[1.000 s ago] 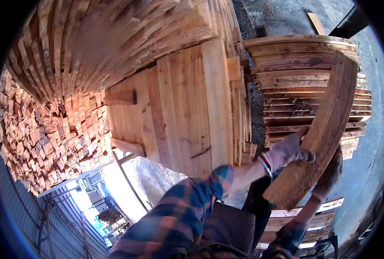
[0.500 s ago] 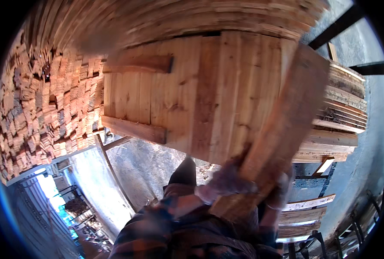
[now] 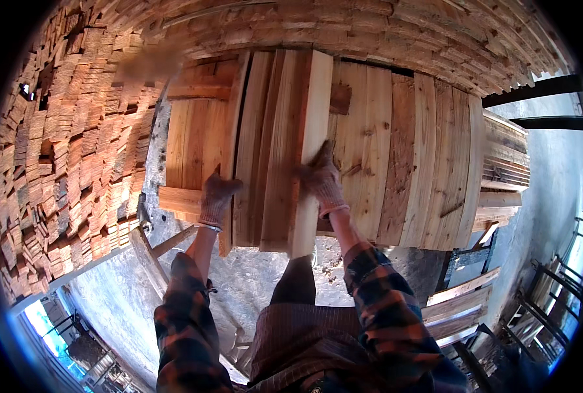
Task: The person repeatedly picks up wooden planks from a pile on the ground and stacks them onto a metal rack. They handle the planks one by one or in small groups, lifting them overhead to place them on the rack.
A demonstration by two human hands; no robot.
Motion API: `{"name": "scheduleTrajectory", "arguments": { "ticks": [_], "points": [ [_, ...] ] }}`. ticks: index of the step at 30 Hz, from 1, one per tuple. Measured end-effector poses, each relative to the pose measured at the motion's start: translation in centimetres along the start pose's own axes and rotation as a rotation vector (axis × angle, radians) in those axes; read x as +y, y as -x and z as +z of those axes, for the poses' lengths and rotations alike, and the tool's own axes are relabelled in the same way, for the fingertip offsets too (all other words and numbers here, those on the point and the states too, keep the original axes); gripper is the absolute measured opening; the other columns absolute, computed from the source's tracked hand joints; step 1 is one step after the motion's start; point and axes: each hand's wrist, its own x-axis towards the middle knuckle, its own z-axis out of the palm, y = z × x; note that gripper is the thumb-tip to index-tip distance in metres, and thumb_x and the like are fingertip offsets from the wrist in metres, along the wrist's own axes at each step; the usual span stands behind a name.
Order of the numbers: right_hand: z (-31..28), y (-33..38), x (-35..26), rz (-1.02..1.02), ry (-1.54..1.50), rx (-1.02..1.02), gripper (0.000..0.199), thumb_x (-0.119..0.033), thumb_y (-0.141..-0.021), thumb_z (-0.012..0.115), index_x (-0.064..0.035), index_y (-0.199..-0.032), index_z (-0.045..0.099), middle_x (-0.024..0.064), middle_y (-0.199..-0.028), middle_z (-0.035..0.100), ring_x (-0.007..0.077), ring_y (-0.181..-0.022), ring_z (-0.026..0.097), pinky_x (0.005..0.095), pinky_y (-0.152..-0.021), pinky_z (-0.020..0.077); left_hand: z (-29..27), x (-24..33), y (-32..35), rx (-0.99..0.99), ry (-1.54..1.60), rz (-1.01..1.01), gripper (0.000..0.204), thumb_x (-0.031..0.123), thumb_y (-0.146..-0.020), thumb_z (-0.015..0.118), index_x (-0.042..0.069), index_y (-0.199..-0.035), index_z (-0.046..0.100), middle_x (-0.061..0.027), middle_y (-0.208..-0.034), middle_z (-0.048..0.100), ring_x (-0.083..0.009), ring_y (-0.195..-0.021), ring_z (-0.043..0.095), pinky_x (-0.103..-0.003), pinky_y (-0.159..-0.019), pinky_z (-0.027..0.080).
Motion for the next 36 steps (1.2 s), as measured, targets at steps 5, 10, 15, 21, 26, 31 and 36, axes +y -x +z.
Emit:
{"name": "scheduleTrajectory", "arguments": {
  "ticks": [5,10,15,21,26,31,36],
  "points": [
    [-2.4,-0.4,3.2,-0.027,-0.354,0.049,0.091,-0.014,-0.066,0.082,0.0064,-0.137,0.029,0.0173,-0.116,0.059,0.0202,-0.101,0.057,0.0304,-0.084,0.0487,-1.2,2.2,-1.8,0.038,-0.604,0.017,0.058,0.036,-0.069,0.070,-0.001,-0.113,0.059,-0.0199,-0.079,0.068,-0.0333,-0.077,0.068,-0.040,-0.065,0.052],
    [2.0,-0.6,1.2,0.098,-0.401,-0.012,0.073,-0.015,-0.070,0.081,0.0036,-0.128,0.042,0.0137,-0.106,0.062,0.0161,-0.090,0.059,0.0276,-0.075,0.0506,-4.3,-2.0,-1.7,0.358,-0.503,0.024,0.088,0.043,-0.069,0.074,0.006,-0.139,0.038,-0.0233,-0.113,0.062,-0.0356,-0.101,0.063,-0.044,-0.079,0.051],
    [-2.7,-4.1,6.2,0.187,-0.805,-0.010,0.048,-0.012,-0.074,0.077,0.0026,-0.113,0.054,0.0091,-0.095,0.066,0.0160,-0.083,0.061,0.0283,-0.070,0.0522,3.3,4.5,-3.1,0.304,-0.465,-0.069,0.089,0.046,-0.074,0.070,0.009,-0.144,0.031,-0.0173,-0.136,0.049,-0.0384,-0.121,0.050,-0.044,-0.095,0.044],
    [-3.4,1.2,1.4,0.134,-0.767,-0.037,0.032,-0.003,-0.078,0.069,0.0004,-0.108,0.059,0.0073,-0.092,0.067,0.0138,-0.077,0.063,0.0261,-0.067,0.0533,6.4,4.5,2.6,0.113,-0.958,0.515,0.087,0.060,-0.078,0.059,0.013,-0.146,0.030,-0.0244,-0.151,0.018,-0.0400,-0.140,0.017,-0.058,-0.111,0.014],
    [-6.2,2.3,1.6,0.050,-0.556,0.134,0.032,0.002,-0.078,0.067,0.0013,-0.109,0.059,0.0069,-0.091,0.066,0.0129,-0.076,0.063,0.0243,-0.066,0.0530,8.9,4.9,3.2,0.170,-0.907,0.683,0.084,0.058,-0.078,0.059,0.018,-0.146,0.031,-0.0286,-0.149,0.017,-0.0506,-0.138,0.011,-0.067,-0.106,0.011],
    [-6.3,0.9,4.2,0.003,-0.499,0.138,0.036,0.001,-0.078,0.069,-0.0015,-0.113,0.059,0.0049,-0.094,0.066,0.0122,-0.078,0.063,0.0261,-0.069,0.0537,8.3,7.8,4.0,-0.018,-0.903,0.565,0.074,0.048,-0.082,0.062,0.021,-0.145,0.034,-0.0231,-0.147,0.028,-0.0476,-0.135,0.023,-0.064,-0.107,0.018],
    [-5.7,1.7,4.0,0.048,-0.455,0.159,0.039,0.001,-0.077,0.070,-0.0031,-0.114,0.060,0.0056,-0.101,0.067,0.0121,-0.085,0.063,0.0270,-0.073,0.0532,0.3,3.0,0.9,0.262,0.387,0.313,0.060,0.026,-0.079,0.072,0.007,-0.132,0.051,-0.0162,-0.124,0.057,-0.0252,-0.113,0.056,-0.035,-0.094,0.044]
  ]
}}
